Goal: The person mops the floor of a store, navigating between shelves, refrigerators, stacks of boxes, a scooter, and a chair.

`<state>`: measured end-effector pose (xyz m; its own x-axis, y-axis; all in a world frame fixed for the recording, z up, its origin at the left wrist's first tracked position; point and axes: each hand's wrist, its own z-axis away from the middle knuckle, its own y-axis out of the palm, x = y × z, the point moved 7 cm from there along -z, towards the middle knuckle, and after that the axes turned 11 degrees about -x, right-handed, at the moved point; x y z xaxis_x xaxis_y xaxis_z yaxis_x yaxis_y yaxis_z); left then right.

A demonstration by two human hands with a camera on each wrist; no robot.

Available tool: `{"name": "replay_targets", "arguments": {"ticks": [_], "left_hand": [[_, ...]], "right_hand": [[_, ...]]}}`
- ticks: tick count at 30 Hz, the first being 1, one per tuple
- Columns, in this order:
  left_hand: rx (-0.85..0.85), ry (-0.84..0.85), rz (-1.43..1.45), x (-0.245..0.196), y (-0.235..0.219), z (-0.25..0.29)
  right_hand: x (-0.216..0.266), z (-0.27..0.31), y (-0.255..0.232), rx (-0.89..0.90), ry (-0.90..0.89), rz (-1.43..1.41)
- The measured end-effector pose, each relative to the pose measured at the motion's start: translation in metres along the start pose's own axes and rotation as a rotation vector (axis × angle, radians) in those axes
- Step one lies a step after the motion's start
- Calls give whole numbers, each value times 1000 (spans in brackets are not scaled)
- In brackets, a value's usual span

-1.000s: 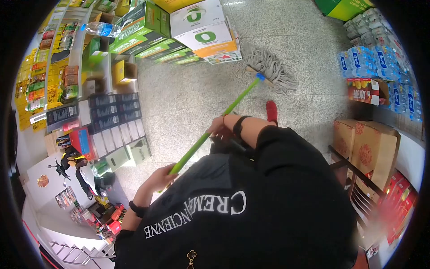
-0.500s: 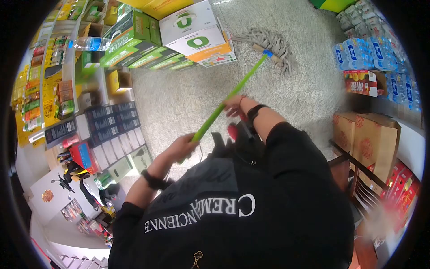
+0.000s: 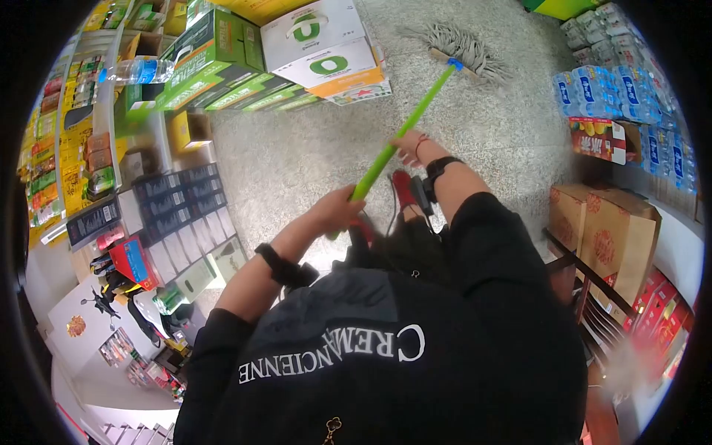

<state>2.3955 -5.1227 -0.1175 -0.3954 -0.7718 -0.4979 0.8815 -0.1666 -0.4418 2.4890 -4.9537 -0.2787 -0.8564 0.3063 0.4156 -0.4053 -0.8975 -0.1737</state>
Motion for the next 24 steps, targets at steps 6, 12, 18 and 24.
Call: {"name": "replay_targets", "arguments": {"ticks": [6, 12, 18, 24], "left_hand": [[102, -174, 8, 94, -37, 93], [124, -224, 13, 206, -73, 210], [77, -243, -57, 294, -99, 307], [115, -222, -220, 310, -127, 335]], "right_hand": [[10, 31, 133, 139, -114, 506], [-15, 81, 292, 579, 91, -92], [-20, 141, 403, 763, 258, 319], [12, 174, 430, 815, -77, 216]]}}
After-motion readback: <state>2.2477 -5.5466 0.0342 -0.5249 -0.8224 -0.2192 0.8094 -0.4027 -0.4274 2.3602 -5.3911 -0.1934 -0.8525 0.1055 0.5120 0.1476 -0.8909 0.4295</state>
